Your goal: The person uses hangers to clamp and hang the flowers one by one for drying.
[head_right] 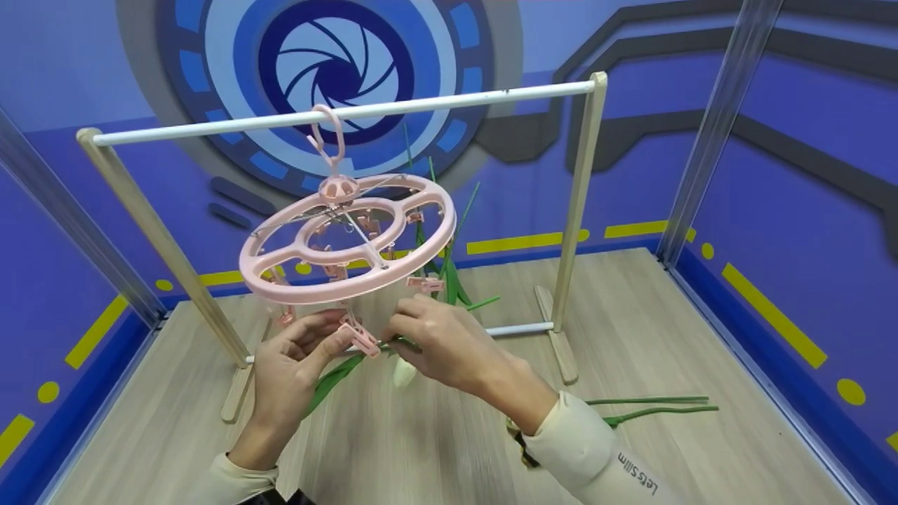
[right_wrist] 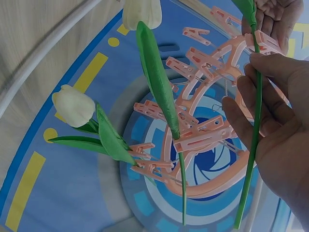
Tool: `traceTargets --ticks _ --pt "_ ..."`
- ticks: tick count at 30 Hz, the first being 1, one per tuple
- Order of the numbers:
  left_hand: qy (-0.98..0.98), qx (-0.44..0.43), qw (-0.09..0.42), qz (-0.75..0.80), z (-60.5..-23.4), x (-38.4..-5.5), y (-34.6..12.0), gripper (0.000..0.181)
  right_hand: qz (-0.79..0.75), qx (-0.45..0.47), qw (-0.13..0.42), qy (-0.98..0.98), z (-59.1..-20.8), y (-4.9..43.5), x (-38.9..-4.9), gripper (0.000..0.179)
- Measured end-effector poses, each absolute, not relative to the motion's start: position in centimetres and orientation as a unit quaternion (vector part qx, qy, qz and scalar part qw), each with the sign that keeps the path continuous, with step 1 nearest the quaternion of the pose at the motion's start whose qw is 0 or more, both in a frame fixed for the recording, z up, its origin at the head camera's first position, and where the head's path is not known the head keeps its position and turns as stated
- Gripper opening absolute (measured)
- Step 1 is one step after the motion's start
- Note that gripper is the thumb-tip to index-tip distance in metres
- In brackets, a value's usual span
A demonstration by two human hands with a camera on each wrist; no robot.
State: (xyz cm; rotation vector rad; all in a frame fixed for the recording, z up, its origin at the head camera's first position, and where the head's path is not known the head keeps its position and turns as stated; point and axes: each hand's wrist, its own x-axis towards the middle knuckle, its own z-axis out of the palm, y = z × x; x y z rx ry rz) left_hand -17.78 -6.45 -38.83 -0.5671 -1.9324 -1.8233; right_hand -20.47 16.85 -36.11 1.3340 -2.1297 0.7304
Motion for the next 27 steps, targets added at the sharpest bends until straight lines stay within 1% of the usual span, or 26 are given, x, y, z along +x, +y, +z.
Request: traceTargets --ticks 5,8,12,17,22,27 --pt "-0.701 -0.206 0.211 -0.649 -38.9 -17.8 -6.6 0.027 0.274 0.490 0.250 -0.789 -36.1 17.0 -20.4 0.027" --pt "-0.703 -0.212 0.220 -0.642 -38.9 -17.9 -6.9 0.028 0.275 0.495 0.247 -0.786 -36.1 17.1 -20.4 0.026" --pt "-0.705 -0.201 0.255 -0.631 -38.8 -18.0 -7.8 0.026 0.279 0.510 0.256 -0.772 -36.0 17.4 -20.5 0.026" --pt "-0.696 -0.153 0.302 -0.633 -38.8 -17.9 -9.3 0.020 0.288 0.526 0.274 -0.752 -36.0 17.7 -20.6 0.029" --pt "-0.688 -0.111 0.338 -0.632 -39.1 -18.0 -10.3 0.017 0.297 0.525 0.268 -0.751 -36.0 18.3 -20.7 0.028" --pt "-0.679 -0.083 0.366 -0.630 -39.4 -18.2 -10.9 0.019 0.295 0.514 0.259 -0.763 -36.1 18.8 -20.8 0.027"
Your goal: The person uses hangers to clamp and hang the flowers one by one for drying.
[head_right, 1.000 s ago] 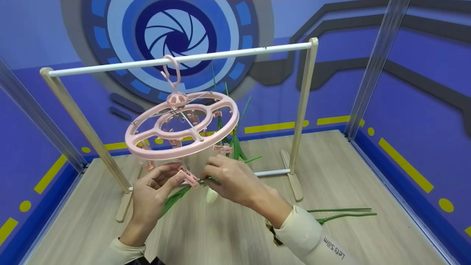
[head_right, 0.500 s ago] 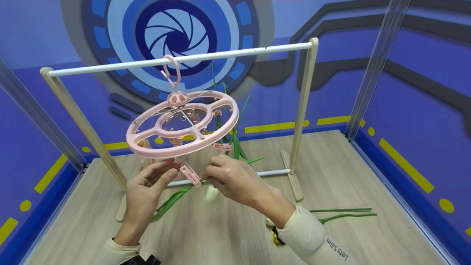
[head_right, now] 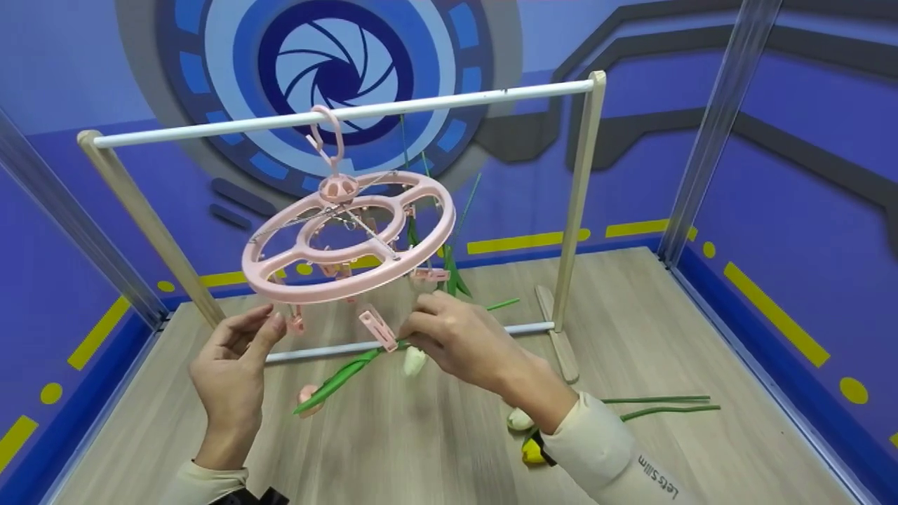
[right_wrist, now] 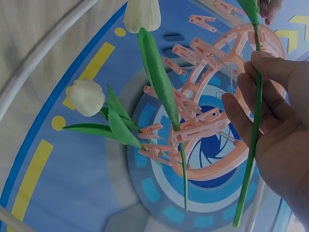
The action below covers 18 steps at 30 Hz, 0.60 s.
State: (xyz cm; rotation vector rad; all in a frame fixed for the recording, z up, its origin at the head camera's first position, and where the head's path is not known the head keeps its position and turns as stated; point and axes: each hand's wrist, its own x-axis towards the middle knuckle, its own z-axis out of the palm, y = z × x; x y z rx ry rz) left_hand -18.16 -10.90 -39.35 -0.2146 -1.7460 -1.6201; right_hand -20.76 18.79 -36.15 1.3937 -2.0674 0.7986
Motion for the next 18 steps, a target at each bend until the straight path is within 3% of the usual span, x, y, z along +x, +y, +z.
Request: traceTargets --ticks 4,10,18 --pt "-0.669 -0.068 0.372 -0.640 -39.6 -18.5 -11.1 0.023 0.294 0.503 0.251 -0.773 -36.1 19.2 -20.7 0.028" --pt "-0.676 -0.065 0.336 -0.652 -40.1 -18.8 -11.0 0.032 0.292 0.493 0.253 -0.779 -36.1 19.8 -20.7 0.033" --pt "-0.707 -0.062 0.326 -0.625 -40.5 -19.2 -10.7 0.023 0.298 0.492 0.261 -0.776 -36.3 20.3 -20.7 0.034"
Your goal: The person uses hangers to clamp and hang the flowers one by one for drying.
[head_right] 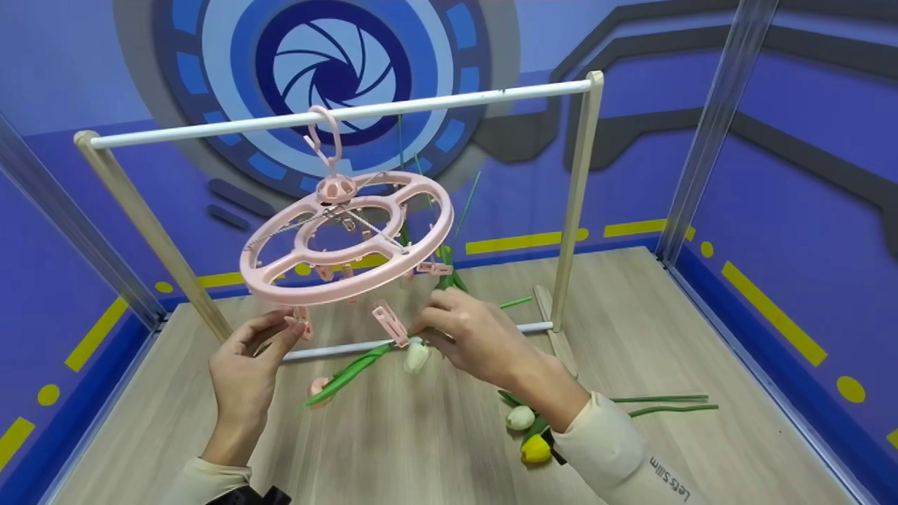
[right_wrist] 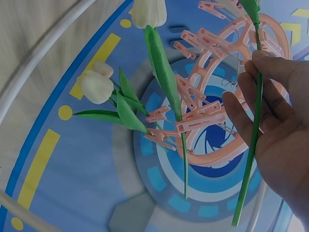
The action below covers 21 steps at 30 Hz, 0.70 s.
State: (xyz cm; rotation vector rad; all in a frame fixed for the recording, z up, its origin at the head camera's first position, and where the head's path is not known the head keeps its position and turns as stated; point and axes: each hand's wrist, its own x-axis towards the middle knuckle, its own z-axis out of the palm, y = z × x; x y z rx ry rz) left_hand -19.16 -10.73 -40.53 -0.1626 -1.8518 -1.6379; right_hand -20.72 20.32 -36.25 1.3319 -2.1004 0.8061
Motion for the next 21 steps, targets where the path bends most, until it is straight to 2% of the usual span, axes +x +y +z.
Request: traceTargets --ticks 13,21 --pt "-0.705 -0.082 0.309 -0.633 -40.4 -19.0 -10.5 0.012 0.300 0.474 0.261 -0.786 -36.4 21.5 -20.8 0.039" --pt "-0.698 -0.096 0.269 -0.657 -40.1 -18.1 -10.3 0.031 0.301 0.459 0.260 -0.795 -36.4 22.4 -21.0 0.034"
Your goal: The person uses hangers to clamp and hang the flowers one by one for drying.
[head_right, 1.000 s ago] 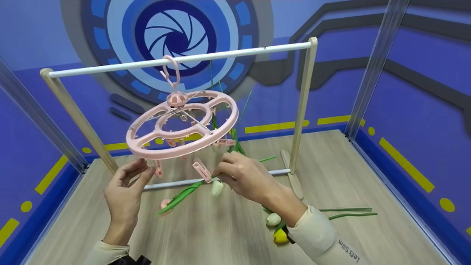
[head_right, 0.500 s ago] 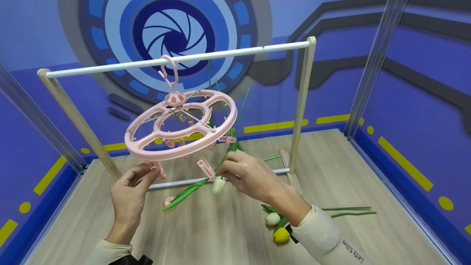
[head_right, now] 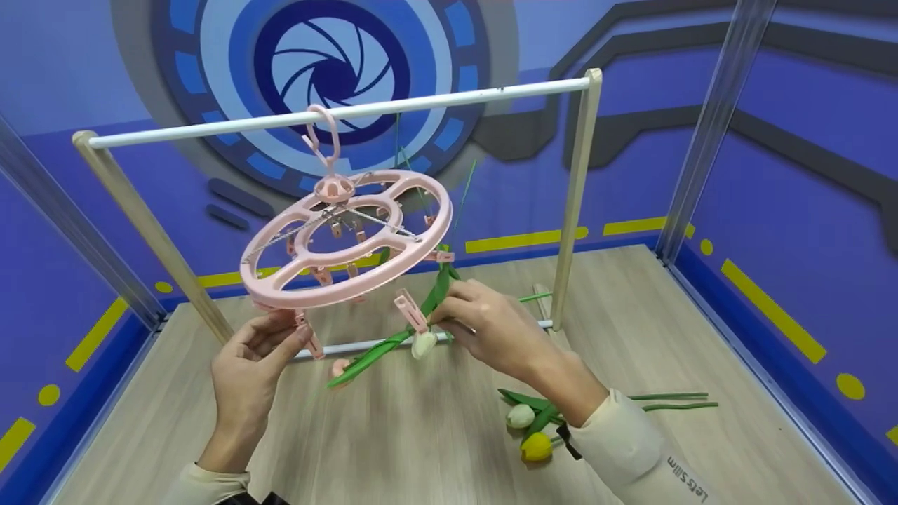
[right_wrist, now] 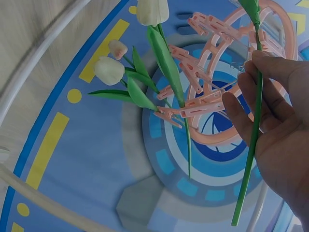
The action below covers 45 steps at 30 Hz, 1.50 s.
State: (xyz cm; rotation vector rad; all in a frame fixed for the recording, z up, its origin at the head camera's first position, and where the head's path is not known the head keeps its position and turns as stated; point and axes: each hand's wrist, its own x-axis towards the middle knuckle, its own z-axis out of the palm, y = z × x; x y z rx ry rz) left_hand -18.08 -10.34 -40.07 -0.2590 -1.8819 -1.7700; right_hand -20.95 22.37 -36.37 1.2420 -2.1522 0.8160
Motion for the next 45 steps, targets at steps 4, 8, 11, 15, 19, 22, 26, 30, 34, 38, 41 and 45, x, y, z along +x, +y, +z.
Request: traceTargets --ticks 4,8,11,15,19,22,26,30,34,38,41,45 --pt "-0.708 -0.087 0.241 -0.658 -40.0 -17.8 -10.0 0.034 0.299 0.462 0.268 -0.791 -36.4 22.7 -21.1 0.036" --pt "-0.717 -0.090 0.220 -0.655 -40.0 -17.7 -9.8 0.032 0.295 0.470 0.281 -0.783 -36.5 22.8 -21.2 0.038" --pt "-0.719 -0.098 0.209 -0.655 -39.9 -17.7 -9.7 0.030 0.293 0.476 0.294 -0.776 -36.4 22.9 -21.3 0.038" --pt "-0.719 -0.102 0.189 -0.661 -39.8 -17.7 -9.5 0.031 0.294 0.476 0.302 -0.772 -36.3 22.8 -21.4 0.037" --pt "-0.724 -0.098 0.179 -0.659 -39.6 -17.6 -9.3 0.033 0.305 0.465 0.291 -0.779 -36.1 22.8 -21.1 0.037" --pt "-0.725 -0.098 0.175 -0.659 -39.6 -17.5 -9.3 0.034 0.316 0.461 0.287 -0.778 -35.9 22.7 -20.8 0.037" --pt "-0.713 -0.110 0.165 -0.673 -39.6 -17.6 -9.1 0.036 0.337 0.467 0.280 -0.768 -35.6 22.6 -20.3 0.038" --pt "-0.711 -0.118 0.153 -0.676 -39.6 -17.5 -9.0 0.037 0.350 0.470 0.262 -0.767 -35.6 22.5 -19.9 0.037" --pt "-0.708 -0.125 0.143 -0.680 -39.6 -17.5 -8.8 0.036 0.352 0.467 0.246 -0.773 -35.9 22.9 -19.7 0.030" --pt "-0.706 -0.135 0.149 -0.679 -39.7 -17.5 -8.7 0.036 0.363 0.470 0.223 -0.773 -36.5 23.5 -19.8 0.026" --pt "-0.702 -0.149 0.153 -0.679 -39.8 -17.4 -8.7 0.034 0.369 0.467 0.205 -0.777 -37.1 24.1 -19.9 0.025" --pt "-0.701 -0.167 0.150 -0.677 -39.9 -17.3 -8.7 0.032 0.365 0.446 0.195 -0.794 -38.1 25.4 -20.1 0.025"
